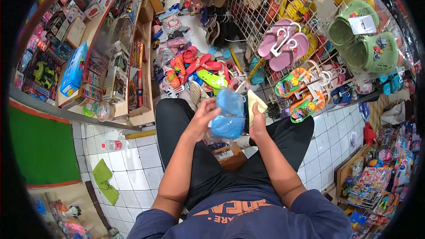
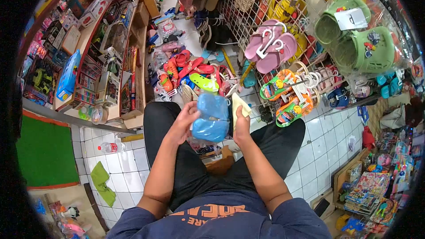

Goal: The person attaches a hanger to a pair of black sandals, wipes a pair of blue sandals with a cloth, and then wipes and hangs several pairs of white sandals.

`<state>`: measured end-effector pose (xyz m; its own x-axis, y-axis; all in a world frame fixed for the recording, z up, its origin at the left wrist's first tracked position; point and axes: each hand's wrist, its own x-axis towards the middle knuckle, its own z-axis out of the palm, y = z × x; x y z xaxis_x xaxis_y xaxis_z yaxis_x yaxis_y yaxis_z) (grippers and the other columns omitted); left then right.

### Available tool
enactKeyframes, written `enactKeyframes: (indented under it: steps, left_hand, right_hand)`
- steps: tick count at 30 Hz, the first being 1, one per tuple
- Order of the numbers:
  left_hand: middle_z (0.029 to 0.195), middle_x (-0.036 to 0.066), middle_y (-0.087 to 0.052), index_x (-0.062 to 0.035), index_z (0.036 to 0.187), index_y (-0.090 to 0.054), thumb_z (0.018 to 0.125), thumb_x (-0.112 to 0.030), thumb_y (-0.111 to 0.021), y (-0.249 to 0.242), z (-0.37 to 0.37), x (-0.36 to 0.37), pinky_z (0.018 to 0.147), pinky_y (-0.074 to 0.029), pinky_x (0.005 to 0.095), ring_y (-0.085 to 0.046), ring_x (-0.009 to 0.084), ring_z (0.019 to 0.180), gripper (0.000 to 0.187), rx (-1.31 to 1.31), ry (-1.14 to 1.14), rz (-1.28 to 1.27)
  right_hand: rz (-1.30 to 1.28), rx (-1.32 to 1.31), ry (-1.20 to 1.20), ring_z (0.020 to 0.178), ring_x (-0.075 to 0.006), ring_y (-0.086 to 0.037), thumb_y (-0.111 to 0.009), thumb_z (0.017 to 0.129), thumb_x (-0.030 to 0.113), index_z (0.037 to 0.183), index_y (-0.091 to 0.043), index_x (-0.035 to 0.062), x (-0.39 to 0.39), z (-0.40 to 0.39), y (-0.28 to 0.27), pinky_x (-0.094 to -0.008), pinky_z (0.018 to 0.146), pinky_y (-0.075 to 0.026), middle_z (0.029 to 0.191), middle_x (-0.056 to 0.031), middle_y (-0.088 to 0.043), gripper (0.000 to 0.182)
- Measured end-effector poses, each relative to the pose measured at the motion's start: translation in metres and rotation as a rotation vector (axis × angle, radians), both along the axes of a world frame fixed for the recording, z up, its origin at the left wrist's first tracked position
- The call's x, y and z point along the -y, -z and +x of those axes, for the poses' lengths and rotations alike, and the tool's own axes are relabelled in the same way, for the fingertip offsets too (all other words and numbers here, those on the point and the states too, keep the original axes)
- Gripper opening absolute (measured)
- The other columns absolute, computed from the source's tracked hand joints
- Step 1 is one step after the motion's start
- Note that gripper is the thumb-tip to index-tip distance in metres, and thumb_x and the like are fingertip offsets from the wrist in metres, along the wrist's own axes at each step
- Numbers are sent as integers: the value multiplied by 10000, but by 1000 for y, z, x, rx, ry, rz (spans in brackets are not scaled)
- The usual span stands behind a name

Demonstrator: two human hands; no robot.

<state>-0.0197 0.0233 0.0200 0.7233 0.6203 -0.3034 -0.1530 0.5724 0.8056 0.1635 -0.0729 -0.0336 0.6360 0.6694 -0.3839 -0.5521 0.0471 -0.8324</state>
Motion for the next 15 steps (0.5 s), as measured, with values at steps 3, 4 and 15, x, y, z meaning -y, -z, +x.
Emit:
enactKeyframes:
  steps: [3, 4, 15]
  left_hand:
    - [1206, 105, -555, -39, 1261, -486, 863, -249, -701, 5, 15, 11, 882, -467, 313, -546, 169, 1078, 500, -212, -8, 166]
    - [1133, 77, -601, -30, 1240, -508, 863, -267, -704, 7, 18, 9, 823, -492, 293, -577, 142, 1006, 487, -314, 38, 232]
    - [1237, 92, -558, -88, 1394, -400, 930, -408, -589, 8, 9, -19, 928, -458, 350, -553, 194, 1104, 594, -181, -55, -5]
  right_hand:
    - [-162, 138, 31, 1032, -158, -570, -492, 996, 268, 1243, -552, 1, 0, -12, 3, -299, 898, -435, 1153, -75, -616, 368]
    - [-176, 225, 10, 1022, -157, -574, -492, 994, 256, 1241, -554, -1, 0, -13, 7, -295, 892, -438, 1145, -77, -619, 362]
    - [-18, 772, -93, 1060, -214, -586, -558, 949, 133, 1198, -559, -12, -1, -2, -11, -281, 912, -434, 1142, -133, -626, 288]
